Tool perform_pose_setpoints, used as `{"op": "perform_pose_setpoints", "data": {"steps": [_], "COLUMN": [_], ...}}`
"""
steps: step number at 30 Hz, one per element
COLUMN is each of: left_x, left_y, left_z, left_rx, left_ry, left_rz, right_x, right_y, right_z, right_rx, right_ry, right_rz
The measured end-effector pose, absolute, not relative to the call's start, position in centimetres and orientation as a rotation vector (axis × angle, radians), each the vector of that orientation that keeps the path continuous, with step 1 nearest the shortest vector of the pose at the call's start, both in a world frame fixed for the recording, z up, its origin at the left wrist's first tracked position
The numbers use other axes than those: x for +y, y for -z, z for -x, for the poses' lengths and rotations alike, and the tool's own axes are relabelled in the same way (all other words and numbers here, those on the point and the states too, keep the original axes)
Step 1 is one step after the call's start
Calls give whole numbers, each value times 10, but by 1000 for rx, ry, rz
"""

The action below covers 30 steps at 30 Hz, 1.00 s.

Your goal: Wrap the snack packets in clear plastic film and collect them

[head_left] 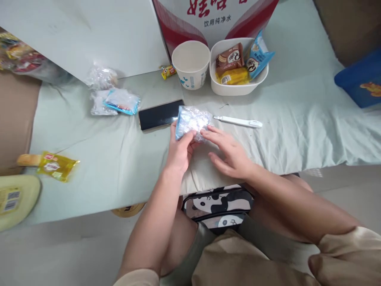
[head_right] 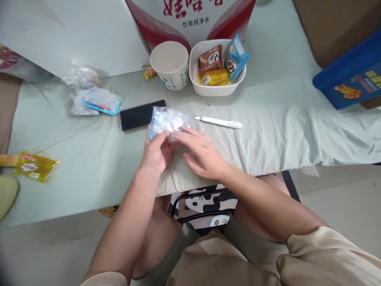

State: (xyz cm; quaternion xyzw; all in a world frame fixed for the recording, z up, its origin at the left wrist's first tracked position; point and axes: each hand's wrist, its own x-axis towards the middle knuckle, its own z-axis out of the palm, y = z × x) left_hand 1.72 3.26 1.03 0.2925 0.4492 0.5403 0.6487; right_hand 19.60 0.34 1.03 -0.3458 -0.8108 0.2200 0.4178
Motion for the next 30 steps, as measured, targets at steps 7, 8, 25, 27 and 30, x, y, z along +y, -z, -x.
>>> {"op": "perform_pose_setpoints", "data": {"steps": [7,8,25,27,30], "left_x": [46,48,40,40,43], "left_y": [-14,-15,-1,-4,-9], "left_z": [-19,-18,-16,-9,2], "left_rx": [1012,1007,1182,1168,1183], "left_ry": [-1304,-1316,-1358,-1388,-1439], "left_rz": [-586,-577,-1066,-947,-804], "right_x": [24,28,23,25,30], "right_y": [-10,-6,-10,-8,-7], "right_z": [-245,-253,-223,-223,-235], "right_rx": [-1884,-1889,-1965,-1970,-1982], "right_ry": [-308,-262,-420,-429,-444], "right_rz": [1372,1468,1369,1407,1468]}}
